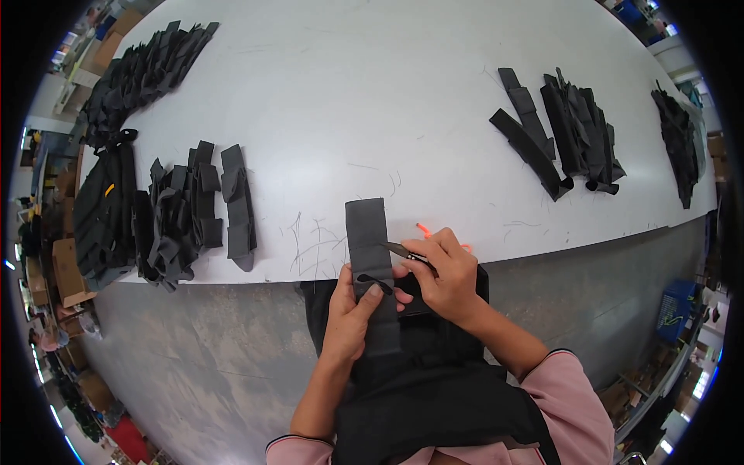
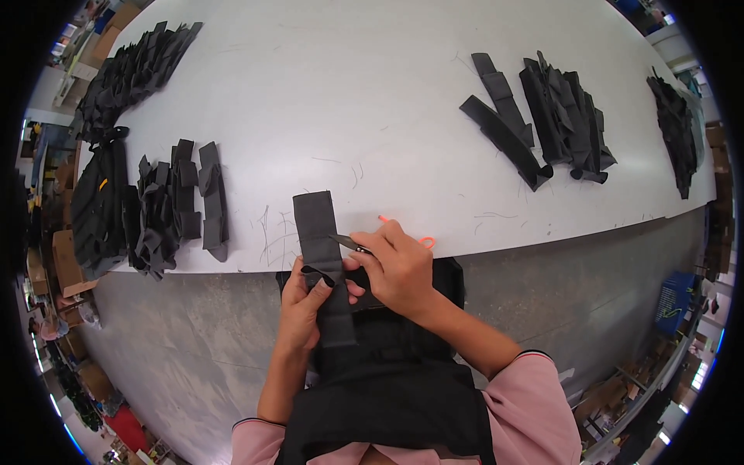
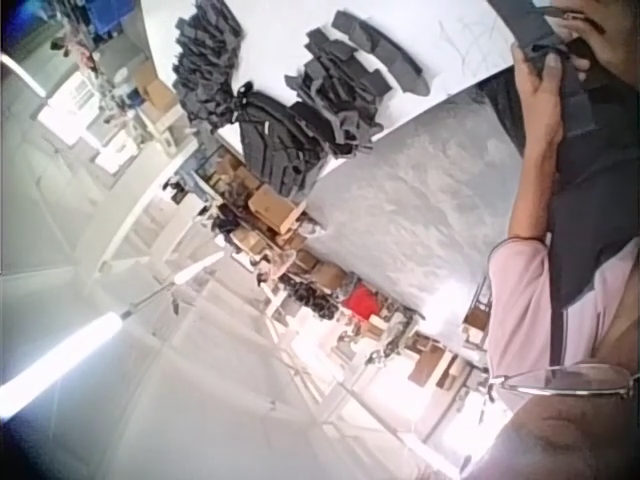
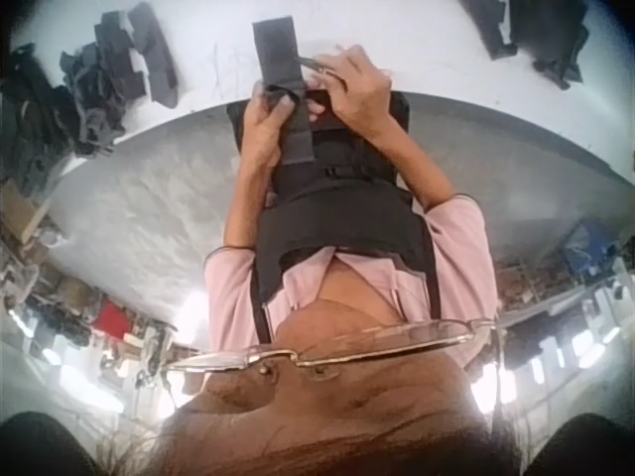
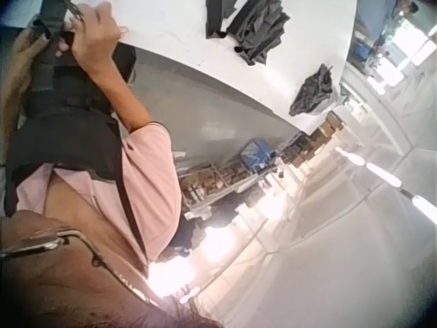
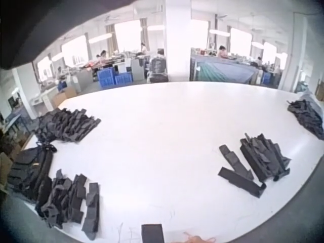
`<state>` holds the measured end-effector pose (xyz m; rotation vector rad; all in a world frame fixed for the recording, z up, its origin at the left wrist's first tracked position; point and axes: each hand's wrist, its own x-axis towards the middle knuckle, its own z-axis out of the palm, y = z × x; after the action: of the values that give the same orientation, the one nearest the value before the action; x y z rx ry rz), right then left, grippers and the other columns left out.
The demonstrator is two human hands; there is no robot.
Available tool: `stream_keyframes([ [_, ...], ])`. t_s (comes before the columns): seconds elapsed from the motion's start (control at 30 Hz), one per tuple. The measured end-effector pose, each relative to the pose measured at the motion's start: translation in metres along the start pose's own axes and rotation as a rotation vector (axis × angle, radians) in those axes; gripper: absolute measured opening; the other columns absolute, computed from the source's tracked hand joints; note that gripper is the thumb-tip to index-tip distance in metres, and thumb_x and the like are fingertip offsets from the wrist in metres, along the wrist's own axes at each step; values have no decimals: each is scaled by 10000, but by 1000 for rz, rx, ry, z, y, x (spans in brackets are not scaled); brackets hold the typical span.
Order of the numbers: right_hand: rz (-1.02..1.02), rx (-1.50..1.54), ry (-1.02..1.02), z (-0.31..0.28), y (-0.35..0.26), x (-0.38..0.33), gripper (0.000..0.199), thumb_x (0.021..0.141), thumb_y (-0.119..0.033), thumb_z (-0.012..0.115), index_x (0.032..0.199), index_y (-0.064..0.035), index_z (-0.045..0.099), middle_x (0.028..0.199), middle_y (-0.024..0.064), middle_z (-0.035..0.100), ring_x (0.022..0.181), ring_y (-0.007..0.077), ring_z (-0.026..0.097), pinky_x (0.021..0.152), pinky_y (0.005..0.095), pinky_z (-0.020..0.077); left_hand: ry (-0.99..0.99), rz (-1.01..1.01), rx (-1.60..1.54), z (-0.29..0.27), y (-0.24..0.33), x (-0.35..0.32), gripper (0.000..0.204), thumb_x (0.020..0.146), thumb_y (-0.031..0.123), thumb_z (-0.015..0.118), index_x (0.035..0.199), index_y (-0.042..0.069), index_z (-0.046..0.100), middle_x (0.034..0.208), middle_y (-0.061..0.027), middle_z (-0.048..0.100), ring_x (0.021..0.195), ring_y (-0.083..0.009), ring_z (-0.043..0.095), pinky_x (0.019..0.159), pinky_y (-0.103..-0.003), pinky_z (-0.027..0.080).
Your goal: Trimming loose threads from black fabric straps using small nippers.
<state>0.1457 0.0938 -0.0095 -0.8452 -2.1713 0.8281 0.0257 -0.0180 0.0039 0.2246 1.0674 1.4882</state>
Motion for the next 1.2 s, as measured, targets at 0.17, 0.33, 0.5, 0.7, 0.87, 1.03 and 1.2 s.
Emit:
stream_keyframes([
  [0.17, -71, 63, 44, 4, 2, 5, 244, 677, -31, 704, 914, -46, 647, 741, 78, 525, 563, 215, 556, 602, 324, 500, 24, -12, 24, 0, 5, 2, 311, 923, 63, 482, 1207, 10, 368, 1115, -167, 575, 854, -228, 642, 737, -305, 526],
  [0.33, -96, 49, 9, 4, -7, 11, 246, 676, -43, 707, 916, -49, 651, 755, 55, 539, 570, 186, 550, 534, 314, 453, 72, -29, 80, 1, 3, 0, 303, 921, 40, 472, 1204, -1, 372, 1070, -141, 581, 836, -200, 643, 730, -285, 523],
  [0.5, -177, -42, -134, 4, -7, 17, 294, 659, 0, 718, 941, -45, 652, 783, 76, 557, 571, 197, 555, 493, 292, 441, 89, -13, 154, 0, -1, 0, 307, 917, 23, 472, 1205, -14, 371, 1036, -123, 577, 834, -170, 637, 725, -269, 524],
  [0.7, -211, -1, -118, 10, -3, 17, 280, 667, -94, 731, 931, -49, 650, 780, 49, 543, 540, 183, 543, 471, 285, 424, 83, -24, 168, 1, 0, 0, 306, 910, 12, 478, 1200, -19, 384, 1040, -116, 562, 847, -154, 627, 718, -264, 531],
  [0.87, -175, -13, -125, 9, -6, 15, 299, 670, -36, 726, 959, -42, 649, 789, 77, 560, 569, 196, 558, 478, 291, 438, 90, -43, 159, 2, -1, -1, 335, 910, 24, 494, 1224, -16, 382, 1059, -111, 559, 850, -150, 625, 720, -263, 532],
  [1.03, -158, 7, -124, 12, -5, 12, 279, 675, -41, 731, 942, -42, 652, 782, 80, 546, 561, 195, 556, 477, 286, 439, 79, -36, 163, -2, -5, -1, 367, 911, 28, 500, 1255, -16, 380, 1061, -111, 564, 848, -152, 628, 719, -261, 530],
  [1.2, -38, 127, -93, 15, -6, 14, 227, 705, -48, 699, 926, -48, 646, 755, 74, 521, 539, 213, 555, 479, 313, 441, 85, -54, 137, 0, 0, 0, 385, 908, 33, 507, 1268, -17, 379, 1046, -113, 573, 861, -170, 636, 715, -263, 529],
])
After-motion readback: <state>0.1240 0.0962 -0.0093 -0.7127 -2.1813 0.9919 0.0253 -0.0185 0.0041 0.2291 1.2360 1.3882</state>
